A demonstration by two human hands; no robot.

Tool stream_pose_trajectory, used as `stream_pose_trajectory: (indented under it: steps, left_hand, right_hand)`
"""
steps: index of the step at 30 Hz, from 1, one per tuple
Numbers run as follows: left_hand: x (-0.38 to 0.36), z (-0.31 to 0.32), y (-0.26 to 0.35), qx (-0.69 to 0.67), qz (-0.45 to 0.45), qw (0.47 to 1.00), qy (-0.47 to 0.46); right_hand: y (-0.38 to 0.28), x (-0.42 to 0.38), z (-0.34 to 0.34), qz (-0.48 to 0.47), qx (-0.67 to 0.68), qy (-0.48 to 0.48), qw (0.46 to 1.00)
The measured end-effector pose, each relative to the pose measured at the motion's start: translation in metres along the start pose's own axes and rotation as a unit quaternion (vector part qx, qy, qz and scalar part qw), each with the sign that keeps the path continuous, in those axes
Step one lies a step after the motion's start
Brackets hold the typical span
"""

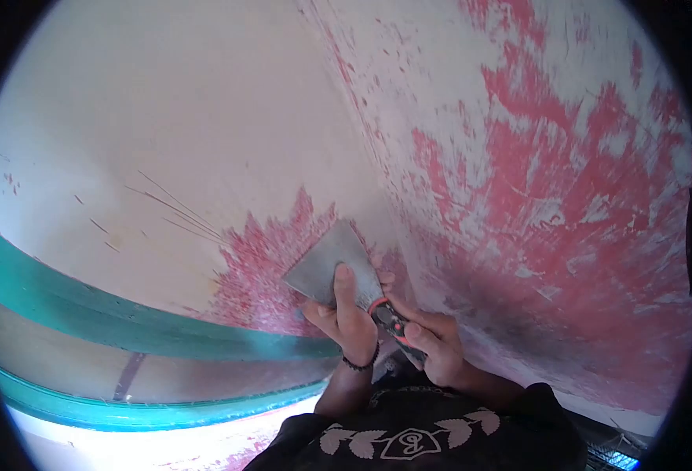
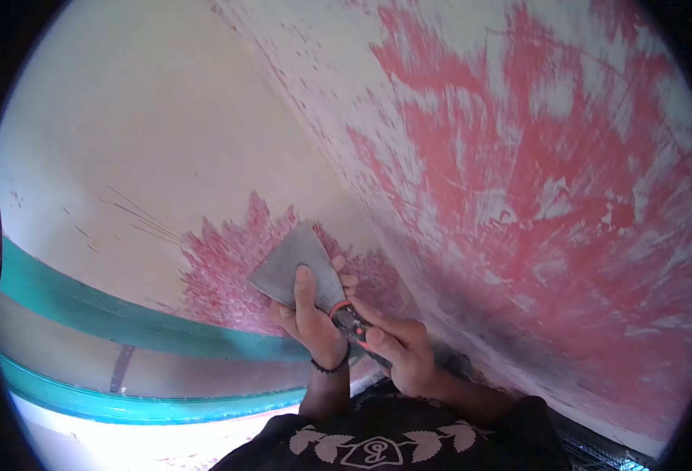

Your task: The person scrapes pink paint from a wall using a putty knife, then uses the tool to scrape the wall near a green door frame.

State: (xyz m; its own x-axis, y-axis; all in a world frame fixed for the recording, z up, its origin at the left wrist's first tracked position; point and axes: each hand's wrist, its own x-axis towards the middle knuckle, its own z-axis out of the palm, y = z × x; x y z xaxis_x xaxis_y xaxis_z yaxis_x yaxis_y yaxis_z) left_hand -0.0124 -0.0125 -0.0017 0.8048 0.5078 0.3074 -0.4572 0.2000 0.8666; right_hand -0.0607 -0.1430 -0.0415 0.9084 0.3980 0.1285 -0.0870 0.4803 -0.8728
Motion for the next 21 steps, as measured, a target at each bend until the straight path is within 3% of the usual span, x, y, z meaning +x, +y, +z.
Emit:
stream_pose_trajectory:
  steps: [3, 8, 17, 21]
  left_hand:
    - [0.003, 0.0, -0.004, 0.004, 0.021, 1.0, 0.007]
    - [0.005, -0.027, -0.024, 0.118, 0.046, 0.992, -0.001]
    - [0.02, -0.006, -0.011, 0.094, 0.071, 0.993, -0.019]
    - [0.004, -0.004, -0.01, 0.025, 0.041, 0.999, -0.017]
  right_hand:
    - [0.02, 0.012, -0.005, -0.065, 0.005, 0.002, 0.998]
    - [0.02, 0.009, 0.005, -0.066, -0.001, 0.02, 0.998]
    - [0.01, 0.018, 0.0, -0.05, 0.045, 0.014, 0.998]
    - [0.012, 0.014, -0.002, -0.045, -0.006, 0.028, 0.999]
